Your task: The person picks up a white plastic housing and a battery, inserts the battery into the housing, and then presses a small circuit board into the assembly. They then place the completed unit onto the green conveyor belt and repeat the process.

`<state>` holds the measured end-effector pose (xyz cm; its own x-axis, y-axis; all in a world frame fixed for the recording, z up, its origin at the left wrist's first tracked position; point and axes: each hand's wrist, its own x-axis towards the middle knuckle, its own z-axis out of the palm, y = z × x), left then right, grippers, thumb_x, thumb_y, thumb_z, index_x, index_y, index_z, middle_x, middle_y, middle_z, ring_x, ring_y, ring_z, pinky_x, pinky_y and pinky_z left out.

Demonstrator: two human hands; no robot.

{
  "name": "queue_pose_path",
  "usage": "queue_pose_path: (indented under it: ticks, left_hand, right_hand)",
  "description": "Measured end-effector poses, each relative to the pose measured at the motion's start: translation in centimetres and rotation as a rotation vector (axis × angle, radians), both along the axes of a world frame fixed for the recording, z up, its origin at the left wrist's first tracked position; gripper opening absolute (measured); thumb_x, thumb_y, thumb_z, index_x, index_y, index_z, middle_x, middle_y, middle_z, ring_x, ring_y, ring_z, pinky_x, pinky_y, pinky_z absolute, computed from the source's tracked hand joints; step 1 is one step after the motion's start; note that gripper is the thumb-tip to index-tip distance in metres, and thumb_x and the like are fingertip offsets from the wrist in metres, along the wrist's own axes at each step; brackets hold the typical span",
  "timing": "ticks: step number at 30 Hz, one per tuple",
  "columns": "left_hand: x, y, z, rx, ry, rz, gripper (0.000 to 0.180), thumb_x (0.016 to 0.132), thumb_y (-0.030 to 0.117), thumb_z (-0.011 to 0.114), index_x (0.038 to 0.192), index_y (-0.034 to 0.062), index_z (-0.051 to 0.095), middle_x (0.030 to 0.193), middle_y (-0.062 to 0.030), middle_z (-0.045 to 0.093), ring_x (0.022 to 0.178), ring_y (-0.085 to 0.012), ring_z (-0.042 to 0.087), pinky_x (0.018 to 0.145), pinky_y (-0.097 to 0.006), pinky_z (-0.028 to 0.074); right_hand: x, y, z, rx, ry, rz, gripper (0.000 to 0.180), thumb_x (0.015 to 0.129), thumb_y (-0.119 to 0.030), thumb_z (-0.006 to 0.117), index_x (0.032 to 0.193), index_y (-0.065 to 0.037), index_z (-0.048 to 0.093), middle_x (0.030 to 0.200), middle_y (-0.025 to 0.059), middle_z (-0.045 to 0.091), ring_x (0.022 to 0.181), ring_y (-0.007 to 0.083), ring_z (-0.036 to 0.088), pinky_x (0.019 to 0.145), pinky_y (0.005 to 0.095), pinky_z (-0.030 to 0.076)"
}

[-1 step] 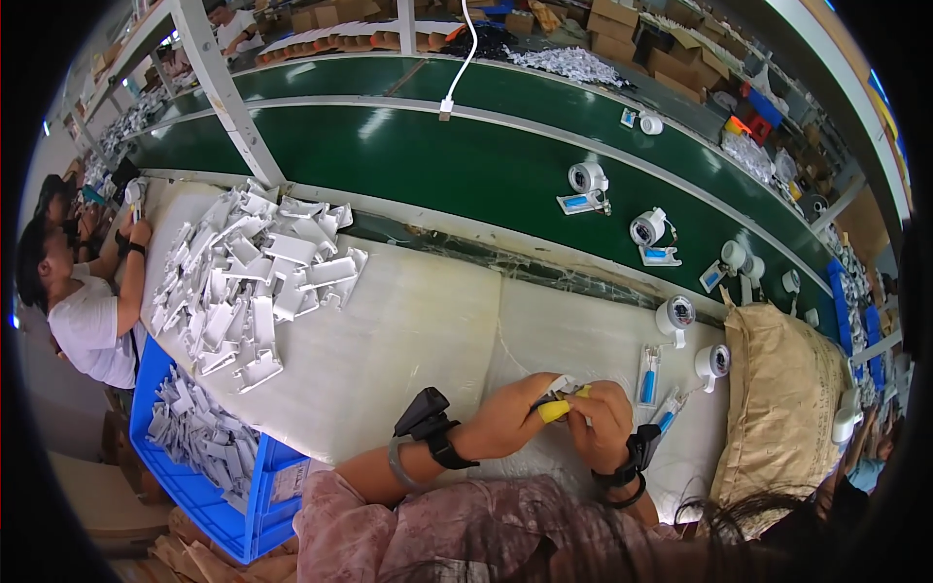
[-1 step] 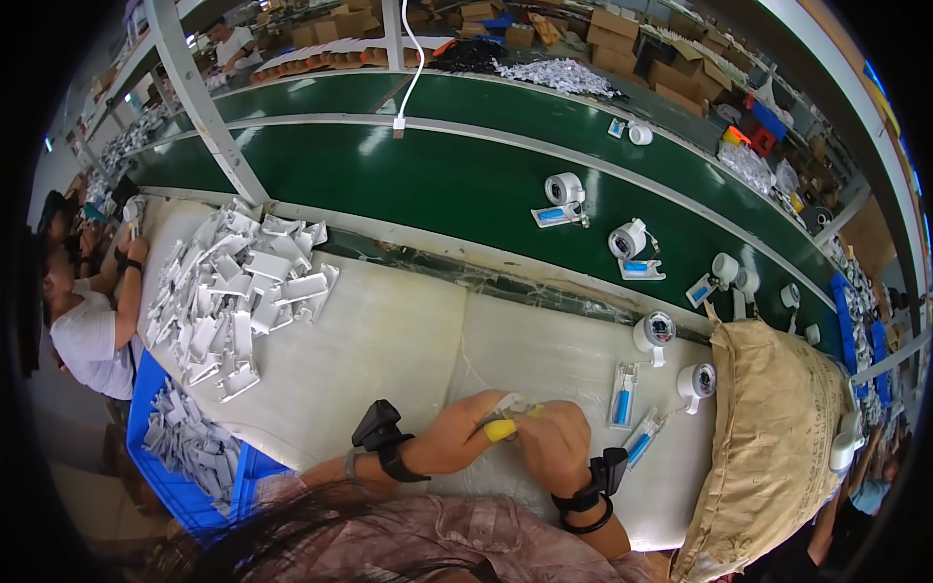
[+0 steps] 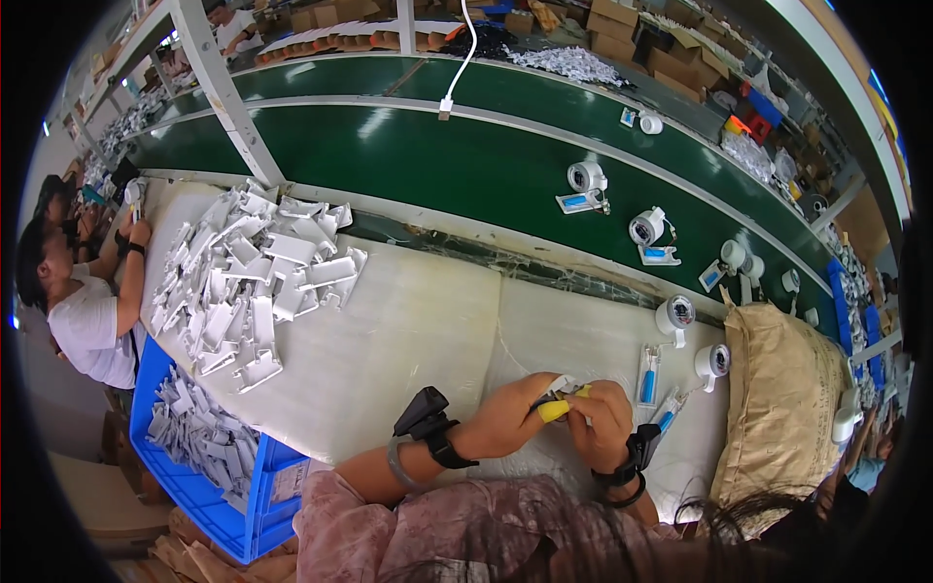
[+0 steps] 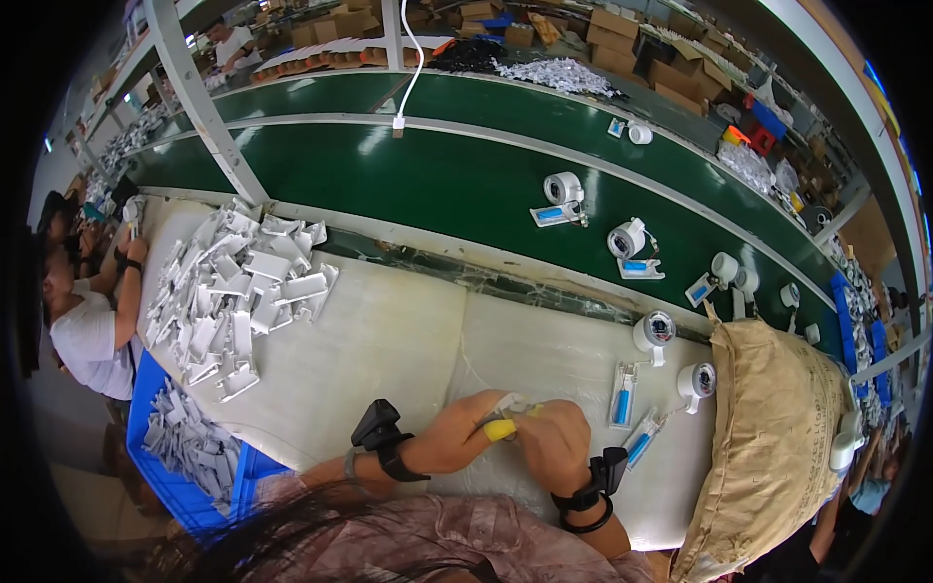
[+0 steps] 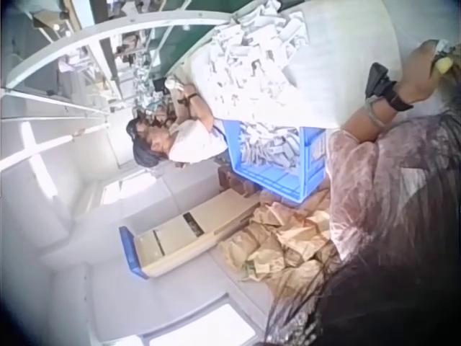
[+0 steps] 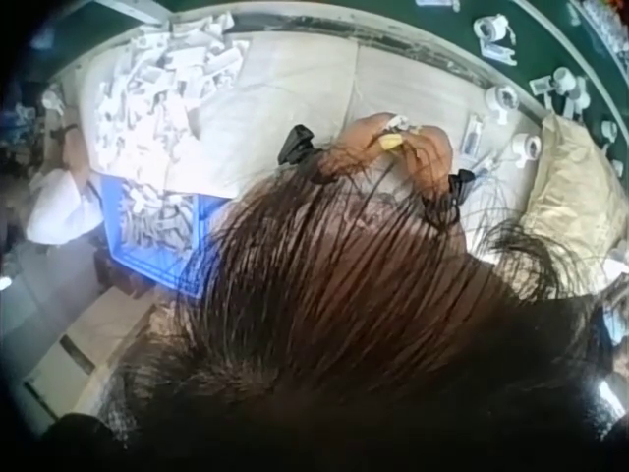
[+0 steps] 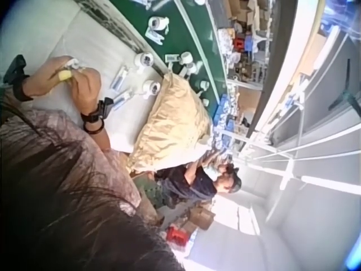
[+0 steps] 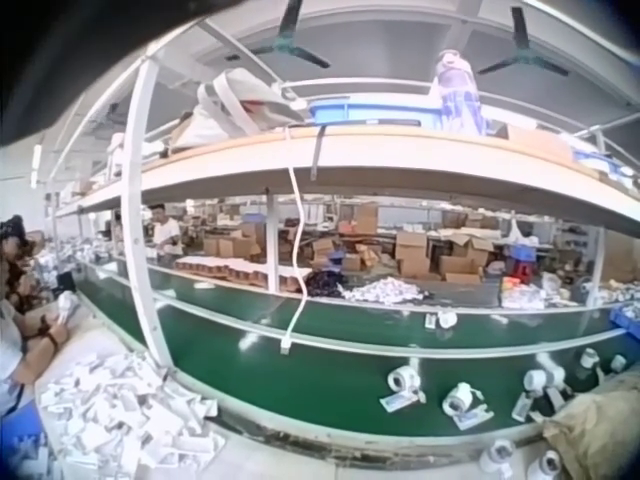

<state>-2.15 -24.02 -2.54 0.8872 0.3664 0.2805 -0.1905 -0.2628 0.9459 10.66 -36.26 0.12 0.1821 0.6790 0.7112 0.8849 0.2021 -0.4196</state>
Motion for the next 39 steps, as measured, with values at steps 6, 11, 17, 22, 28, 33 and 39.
queue_pose_path:
  ticks: [6, 11, 17, 22, 28, 33, 39]
  left_hand:
    - [-0.3, 0.4, 2.0, -0.305, 0.197, -0.178, 0.045, 0.097, 0.017, 0.053, 0.137, 0.0024, 0.04, 0.096, -0.0078, 0.058, 0.068, -0.01, 0.053, 0.059, -0.025, 0.047]
    - [-0.3, 0.7, 2.3, -0.42, 0.238, -0.245, 0.053, 0.096, 0.016, 0.054, 0.143, 0.0062, 0.032, 0.099, -0.0048, 0.056, 0.066, -0.007, 0.05, 0.055, -0.022, 0.045]
    - [-0.2, 0.4, 2.0, -0.314, 0.142, -0.188, 0.053, 0.096, 0.017, 0.055, 0.143, 0.0062, 0.033, 0.106, -0.0059, 0.057, 0.067, -0.007, 0.051, 0.055, -0.022, 0.046]
    - [-0.2, 0.4, 2.0, -0.263, 0.146, -0.146, 0.051, 0.095, 0.017, 0.057, 0.139, 0.0023, 0.037, 0.11, -0.0096, 0.058, 0.077, -0.0122, 0.056, 0.066, -0.027, 0.049]
    - [0.0, 0.0, -0.2, -0.074, 0.034, -0.057, 0.044, 0.094, 0.016, 0.057, 0.133, 0.0, 0.045, 0.118, -0.0195, 0.057, 0.109, -0.0294, 0.056, 0.093, -0.036, 0.043]
    - [-0.2, -0.2, 0.4, 0.007, 0.061, -0.044, 0.045, 0.09, 0.009, 0.053, 0.133, -0.0017, 0.042, 0.121, -0.0231, 0.054, 0.11, -0.04, 0.053, 0.094, -0.041, 0.043]
    - [-0.2, -0.4, -0.1, -0.029, 0.056, -0.042, 0.044, 0.088, 0.005, 0.051, 0.131, -0.0019, 0.045, 0.12, -0.0229, 0.054, 0.109, -0.0396, 0.053, 0.093, -0.042, 0.043]
  right_hand:
    - [0.8, -0.3, -0.7, 0.068, -0.087, -0.015, 0.026, 0.061, 0.002, 0.072, 0.087, -0.004, 0.069, 0.082, 0.0094, 0.062, 0.073, 0.0282, 0.06, 0.067, 0.037, 0.048]
    - [1.1, -0.4, -0.7, 0.092, -0.097, 0.023, 0.027, 0.059, 0.002, 0.072, 0.086, -0.004, 0.07, 0.082, 0.0083, 0.063, 0.073, 0.0268, 0.061, 0.066, 0.0355, 0.049]
    - [1.0, -0.2, -0.7, 0.083, -0.095, 0.019, 0.028, 0.058, 0.0, 0.073, 0.086, -0.003, 0.07, 0.083, 0.0078, 0.063, 0.073, 0.0264, 0.061, 0.066, 0.0352, 0.049]
    - [1.1, -0.2, -0.6, 0.077, -0.093, 0.02, 0.029, 0.058, 0.0, 0.073, 0.086, -0.003, 0.07, 0.083, 0.0083, 0.063, 0.073, 0.0266, 0.061, 0.065, 0.0352, 0.049]
    - [1.1, -0.1, -0.8, 0.063, -0.066, 0.039, 0.028, 0.058, 0.001, 0.073, 0.086, -0.003, 0.07, 0.083, 0.0088, 0.062, 0.073, 0.0273, 0.061, 0.064, 0.0354, 0.05]
    - [1.1, -0.2, -0.4, 0.022, -0.049, 0.071, 0.03, 0.062, 0.009, 0.074, 0.089, -0.001, 0.067, 0.082, 0.0104, 0.059, 0.072, 0.0288, 0.061, 0.062, 0.0354, 0.05]
    - [0.8, -0.2, -0.7, 0.057, -0.022, 0.041, 0.031, 0.056, 0.003, 0.071, 0.087, -0.003, 0.07, 0.083, 0.0094, 0.062, 0.074, 0.0283, 0.061, 0.066, 0.0356, 0.051]
